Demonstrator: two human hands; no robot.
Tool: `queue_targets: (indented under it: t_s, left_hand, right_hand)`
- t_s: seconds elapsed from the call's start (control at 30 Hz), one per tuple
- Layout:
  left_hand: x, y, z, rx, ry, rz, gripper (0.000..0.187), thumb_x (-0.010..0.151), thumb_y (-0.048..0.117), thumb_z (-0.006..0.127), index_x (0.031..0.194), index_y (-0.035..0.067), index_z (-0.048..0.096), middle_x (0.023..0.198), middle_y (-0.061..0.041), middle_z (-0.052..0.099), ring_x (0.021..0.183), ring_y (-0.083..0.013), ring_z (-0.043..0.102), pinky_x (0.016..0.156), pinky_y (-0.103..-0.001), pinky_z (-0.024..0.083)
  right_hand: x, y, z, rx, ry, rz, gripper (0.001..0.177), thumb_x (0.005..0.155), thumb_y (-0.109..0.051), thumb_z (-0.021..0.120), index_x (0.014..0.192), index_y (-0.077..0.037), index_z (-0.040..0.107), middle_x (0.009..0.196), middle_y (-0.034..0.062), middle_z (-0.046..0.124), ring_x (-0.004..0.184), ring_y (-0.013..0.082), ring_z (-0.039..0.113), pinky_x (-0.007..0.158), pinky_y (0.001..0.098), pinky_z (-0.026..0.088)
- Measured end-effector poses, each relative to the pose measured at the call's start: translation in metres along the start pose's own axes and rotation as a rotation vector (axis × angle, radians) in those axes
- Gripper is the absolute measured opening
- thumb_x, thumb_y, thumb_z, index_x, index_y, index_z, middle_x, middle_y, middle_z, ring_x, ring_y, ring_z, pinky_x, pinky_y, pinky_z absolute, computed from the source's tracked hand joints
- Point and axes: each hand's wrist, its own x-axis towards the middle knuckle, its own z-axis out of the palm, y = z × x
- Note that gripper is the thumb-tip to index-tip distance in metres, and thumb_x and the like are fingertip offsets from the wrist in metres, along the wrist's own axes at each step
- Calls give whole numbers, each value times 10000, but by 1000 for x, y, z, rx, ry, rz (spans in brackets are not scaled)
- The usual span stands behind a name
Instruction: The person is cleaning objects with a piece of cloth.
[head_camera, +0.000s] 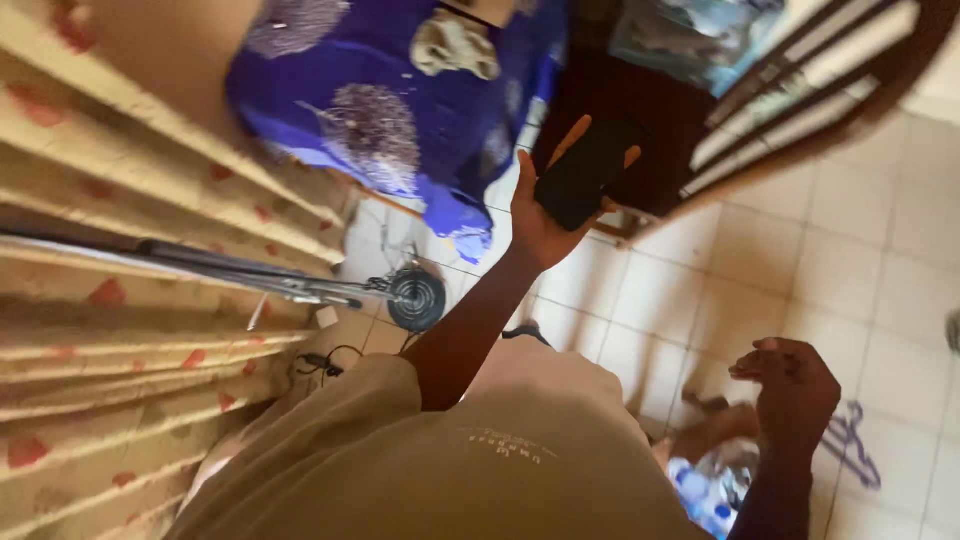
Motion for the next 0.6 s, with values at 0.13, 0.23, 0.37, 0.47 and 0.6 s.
queue_targets:
  t_s: [0.13, 0.23, 0.37, 0.47, 0.6]
  left_hand:
    - [-13, 63, 7, 49, -92, 141, 846, 1061, 711, 471, 1665, 148, 285, 1637, -208, 378, 1560, -381, 324, 1069, -500, 504]
    - [-31, 94, 15, 145, -34, 251, 893, 1014, 724, 489, 1675, 159, 283, 1662, -197, 369, 1577, -385, 310, 1167, -547, 422]
    - [-53, 115, 14, 176, 36, 396, 935, 971, 739, 487, 1681, 172, 271, 1680, -175, 357, 1582, -400, 301, 1274, -620, 319]
    - [-59, 122, 12, 187, 94, 520, 936, 966, 747, 472, 1672, 168, 268, 1682, -162, 346, 1574, -413, 305, 1297, -656, 268]
    - [-46, 131, 14, 279, 204, 708, 946, 968, 768, 441, 1668, 154, 270, 1697, -160, 320, 1579, -407, 307, 1313, -632, 254]
  right_hand:
    - [65, -29, 86, 10, -230, -95, 119, 1092, -44, 642, 1072, 73, 629, 872, 169, 671, 771, 220, 688, 718, 342, 597]
    - [104, -57, 163, -48, -361, -232, 117, 1054, -73, 654, 1044, 43, 655, 962, 128, 711, 878, 192, 723, 761, 325, 626]
    - [147, -88, 247, -277, -454, -547, 186, 1035, -158, 741, 1065, 23, 709, 978, 131, 727, 879, 189, 690, 808, 322, 559]
    - [171, -116, 309, -207, -644, -526, 202, 1027, -193, 723, 1128, -18, 715, 1033, 101, 732, 909, 151, 693, 836, 293, 556]
    - [225, -113, 392, -60, -877, -656, 205, 1059, -205, 725, 1145, -23, 686, 1124, 101, 722, 981, 169, 692, 855, 314, 571]
